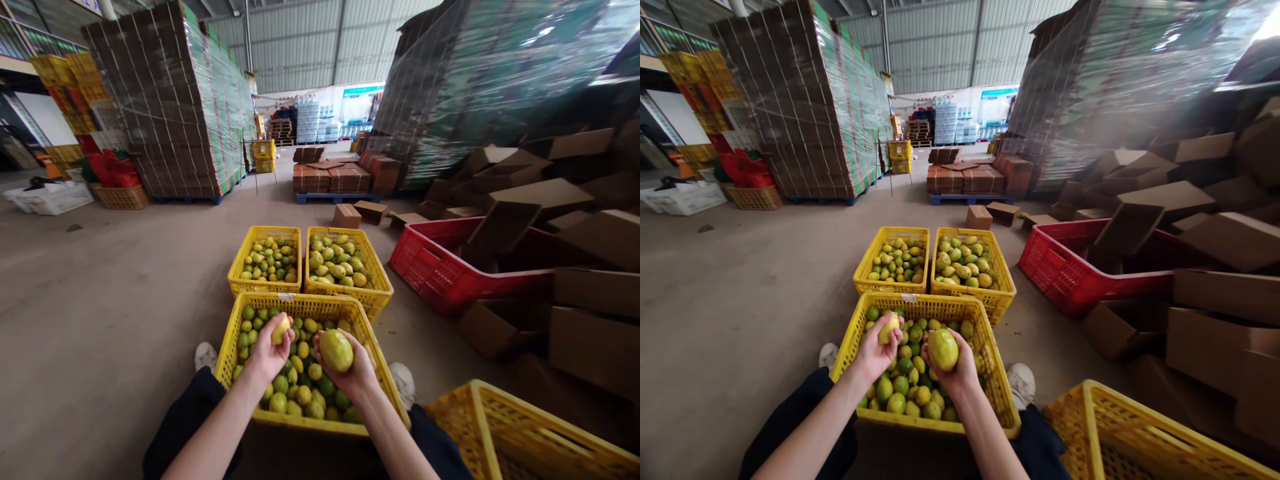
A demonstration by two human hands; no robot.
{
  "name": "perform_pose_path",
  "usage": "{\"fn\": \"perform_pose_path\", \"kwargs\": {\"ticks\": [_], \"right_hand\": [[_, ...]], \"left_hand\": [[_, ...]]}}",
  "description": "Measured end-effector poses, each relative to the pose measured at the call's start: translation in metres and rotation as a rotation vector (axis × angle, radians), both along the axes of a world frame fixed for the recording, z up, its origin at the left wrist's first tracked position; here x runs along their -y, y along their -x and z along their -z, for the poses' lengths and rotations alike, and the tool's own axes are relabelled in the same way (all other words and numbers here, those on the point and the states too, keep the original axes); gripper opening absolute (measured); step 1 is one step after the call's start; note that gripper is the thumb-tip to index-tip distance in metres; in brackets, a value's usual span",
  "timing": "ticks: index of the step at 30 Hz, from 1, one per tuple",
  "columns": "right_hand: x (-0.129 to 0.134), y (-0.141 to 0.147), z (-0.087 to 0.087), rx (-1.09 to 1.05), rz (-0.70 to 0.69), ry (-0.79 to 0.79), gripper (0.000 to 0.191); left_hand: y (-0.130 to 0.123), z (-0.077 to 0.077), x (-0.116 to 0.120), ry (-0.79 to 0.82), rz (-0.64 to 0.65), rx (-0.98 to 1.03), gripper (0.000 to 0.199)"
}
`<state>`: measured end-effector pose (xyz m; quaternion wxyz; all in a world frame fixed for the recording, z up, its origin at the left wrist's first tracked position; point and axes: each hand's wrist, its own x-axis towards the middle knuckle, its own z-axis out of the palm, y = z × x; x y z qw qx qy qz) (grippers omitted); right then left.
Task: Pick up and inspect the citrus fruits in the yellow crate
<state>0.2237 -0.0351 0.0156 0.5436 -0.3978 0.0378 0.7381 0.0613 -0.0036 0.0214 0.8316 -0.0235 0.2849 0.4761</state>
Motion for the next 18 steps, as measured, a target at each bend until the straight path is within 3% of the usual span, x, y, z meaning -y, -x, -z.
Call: {"fn": "perform_pose_path", "kwargs": {"ticks": [4,12,18], "right_hand": [[0.0,0.0,0.0,-0.001,0.054,-0.038,0.017],[0.0,0.004,-0.001,0.044,0.091,-0.081,0.007],[-0.001,0.0,0.003,0.007,-0.056,-0.049,0.022]], "left_hand": [[0.003,0.003,-0.001,-0.002,0.062,0.01,0.011],[0.004,0.009,-0.002,0.025,0.001,0.069,0.017],[0.003,0.014,-0.003,-0.01,0.104,0.185,0.021]]}}
